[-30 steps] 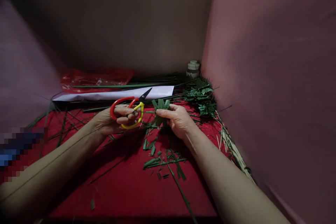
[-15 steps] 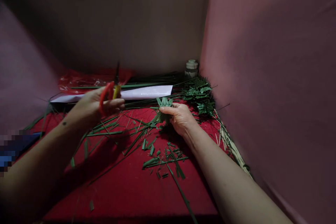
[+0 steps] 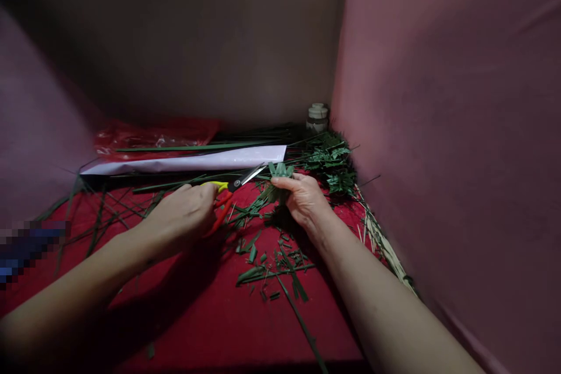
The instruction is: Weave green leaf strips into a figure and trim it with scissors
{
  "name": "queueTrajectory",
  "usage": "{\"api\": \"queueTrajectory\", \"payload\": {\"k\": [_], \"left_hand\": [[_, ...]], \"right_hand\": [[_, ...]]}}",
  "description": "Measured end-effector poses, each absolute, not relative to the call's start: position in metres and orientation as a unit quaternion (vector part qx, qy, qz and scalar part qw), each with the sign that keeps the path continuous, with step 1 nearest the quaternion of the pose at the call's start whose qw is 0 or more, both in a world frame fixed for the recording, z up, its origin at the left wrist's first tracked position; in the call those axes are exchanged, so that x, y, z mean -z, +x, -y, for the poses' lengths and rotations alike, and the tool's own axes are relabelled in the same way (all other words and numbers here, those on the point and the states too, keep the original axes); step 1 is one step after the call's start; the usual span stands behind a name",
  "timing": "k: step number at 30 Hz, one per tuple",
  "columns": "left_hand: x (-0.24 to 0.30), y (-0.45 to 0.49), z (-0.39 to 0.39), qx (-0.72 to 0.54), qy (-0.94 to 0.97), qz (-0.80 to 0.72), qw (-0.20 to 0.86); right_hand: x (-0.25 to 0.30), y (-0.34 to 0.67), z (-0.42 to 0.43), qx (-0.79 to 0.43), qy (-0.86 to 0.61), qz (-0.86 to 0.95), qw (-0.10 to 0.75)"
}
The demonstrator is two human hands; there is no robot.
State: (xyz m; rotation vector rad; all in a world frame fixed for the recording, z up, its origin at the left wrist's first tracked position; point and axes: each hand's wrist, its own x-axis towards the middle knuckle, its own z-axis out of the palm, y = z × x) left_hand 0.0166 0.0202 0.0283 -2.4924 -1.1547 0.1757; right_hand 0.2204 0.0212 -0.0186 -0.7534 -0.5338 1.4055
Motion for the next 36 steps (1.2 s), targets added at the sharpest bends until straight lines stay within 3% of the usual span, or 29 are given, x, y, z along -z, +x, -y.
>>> {"api": "queueTrajectory", "payload": {"k": [16,36], "left_hand": [[-0.017,0.012,-0.035,-0.073,-0.905,0.379,0.180],[-0.023,0.016,-0.028,-0.113,-0.905,0.382,0.149]], "right_hand": [[0.016,0.231,-0.023,-0.686,-0.389,0.159,0.594],[0.018,0.236,-0.022,-0.660,-0.406,0.214,0.594]]}}
